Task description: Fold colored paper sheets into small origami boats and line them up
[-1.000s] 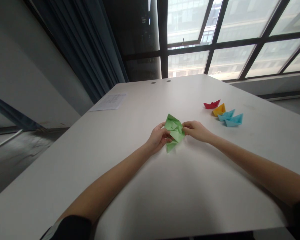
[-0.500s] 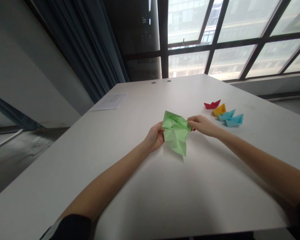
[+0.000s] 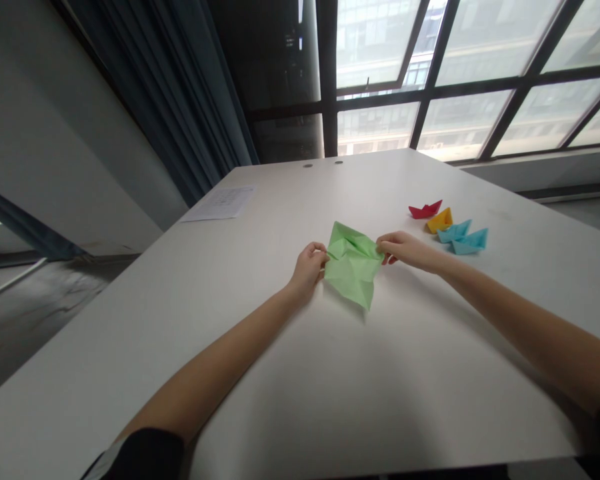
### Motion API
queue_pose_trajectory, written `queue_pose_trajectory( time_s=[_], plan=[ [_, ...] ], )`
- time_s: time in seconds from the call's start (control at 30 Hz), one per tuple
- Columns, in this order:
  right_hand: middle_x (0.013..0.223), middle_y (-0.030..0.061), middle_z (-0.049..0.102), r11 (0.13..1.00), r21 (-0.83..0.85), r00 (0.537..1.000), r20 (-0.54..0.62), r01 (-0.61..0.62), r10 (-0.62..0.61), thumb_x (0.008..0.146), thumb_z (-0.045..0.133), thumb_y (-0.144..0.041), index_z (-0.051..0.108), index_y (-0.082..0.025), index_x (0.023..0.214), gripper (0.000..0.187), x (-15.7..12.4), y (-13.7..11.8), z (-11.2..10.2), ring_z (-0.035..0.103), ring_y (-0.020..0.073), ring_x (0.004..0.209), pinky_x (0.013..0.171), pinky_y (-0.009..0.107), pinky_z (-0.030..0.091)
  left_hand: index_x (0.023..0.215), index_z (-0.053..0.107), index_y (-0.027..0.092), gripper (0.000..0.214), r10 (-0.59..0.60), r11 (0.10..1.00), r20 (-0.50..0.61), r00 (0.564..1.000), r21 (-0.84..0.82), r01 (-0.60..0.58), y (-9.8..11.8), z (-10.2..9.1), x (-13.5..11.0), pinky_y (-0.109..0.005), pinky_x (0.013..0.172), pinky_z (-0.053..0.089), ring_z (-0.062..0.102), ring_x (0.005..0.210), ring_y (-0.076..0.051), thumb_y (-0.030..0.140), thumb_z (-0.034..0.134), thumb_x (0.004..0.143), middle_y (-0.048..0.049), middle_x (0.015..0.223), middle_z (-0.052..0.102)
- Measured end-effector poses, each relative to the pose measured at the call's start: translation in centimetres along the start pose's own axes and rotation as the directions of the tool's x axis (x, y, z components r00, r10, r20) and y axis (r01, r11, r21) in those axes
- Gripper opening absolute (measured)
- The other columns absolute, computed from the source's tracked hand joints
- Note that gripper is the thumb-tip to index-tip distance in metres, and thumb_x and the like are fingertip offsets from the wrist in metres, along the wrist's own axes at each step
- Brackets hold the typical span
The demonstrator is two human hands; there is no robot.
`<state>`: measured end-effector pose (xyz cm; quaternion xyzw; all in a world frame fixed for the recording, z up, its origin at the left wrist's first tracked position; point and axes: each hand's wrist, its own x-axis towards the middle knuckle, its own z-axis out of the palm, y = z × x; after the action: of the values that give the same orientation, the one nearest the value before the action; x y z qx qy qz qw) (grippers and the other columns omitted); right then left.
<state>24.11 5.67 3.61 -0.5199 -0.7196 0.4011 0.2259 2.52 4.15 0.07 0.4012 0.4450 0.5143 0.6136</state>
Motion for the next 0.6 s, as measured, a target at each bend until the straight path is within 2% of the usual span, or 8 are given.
queue_pose_trajectory(
  time_s=[0.07,0.23,0.43,0.6],
  plan=[
    [0.060,0.0021,0.059,0.995,-0.093,0.999,-0.030,0.036,-0.039,0.072,0.044,-0.025,0.054,-0.016,0.059,0.018,-0.2,-0.3,0.1,0.055,0.0133,0.061,0.057,0.024,0.043,0.067,0.053,0.016,0.011,0.008,0.997,-0.048,0.999,0.071,-0.004,-0.4,-0.1,0.3,-0.016,0.044,0.036,0.046,0.046,-0.006,0.018,0.060,0.059,0.0047,0.055,0.051],
    [0.060,-0.0011,0.059,0.951,-0.282,0.987,-0.058,0.129,-0.151,0.073,0.043,-0.025,0.054,-0.017,0.059,0.019,-1.0,-1.6,0.5,0.050,0.0107,0.057,0.055,0.022,0.035,0.070,0.063,0.011,0.033,0.014,0.988,-0.049,0.999,0.152,-0.006,-1.2,-0.6,0.9,-0.022,0.054,0.044,0.056,0.057,-0.012,0.041,0.072,0.060,-0.0051,0.068,0.064],
    [0.057,-0.0026,0.052,0.904,-0.365,0.961,-0.070,0.224,-0.266,0.073,0.042,-0.025,0.052,-0.018,0.062,0.016,-1.2,-1.8,0.9,0.045,0.0104,0.055,0.056,0.023,0.033,0.065,0.064,0.009,0.032,-0.060,0.995,-0.055,0.997,0.081,0.065,-1.0,-0.5,0.9,-0.023,0.055,0.046,0.058,0.055,-0.013,0.037,0.077,0.056,-0.0077,0.064,0.065],
    [0.056,-0.0027,0.050,0.888,-0.393,0.954,-0.076,0.238,-0.289,0.074,0.042,-0.025,0.050,-0.018,0.061,0.016,-1.1,-1.5,0.9,0.044,0.0103,0.054,0.056,0.023,0.032,0.063,0.064,0.009,0.024,-0.107,0.993,-0.038,0.994,0.044,0.109,-0.6,0.0,0.5,-0.023,0.054,0.046,0.059,0.054,-0.013,0.028,0.077,0.055,-0.0086,0.063,0.067]
  ],
)
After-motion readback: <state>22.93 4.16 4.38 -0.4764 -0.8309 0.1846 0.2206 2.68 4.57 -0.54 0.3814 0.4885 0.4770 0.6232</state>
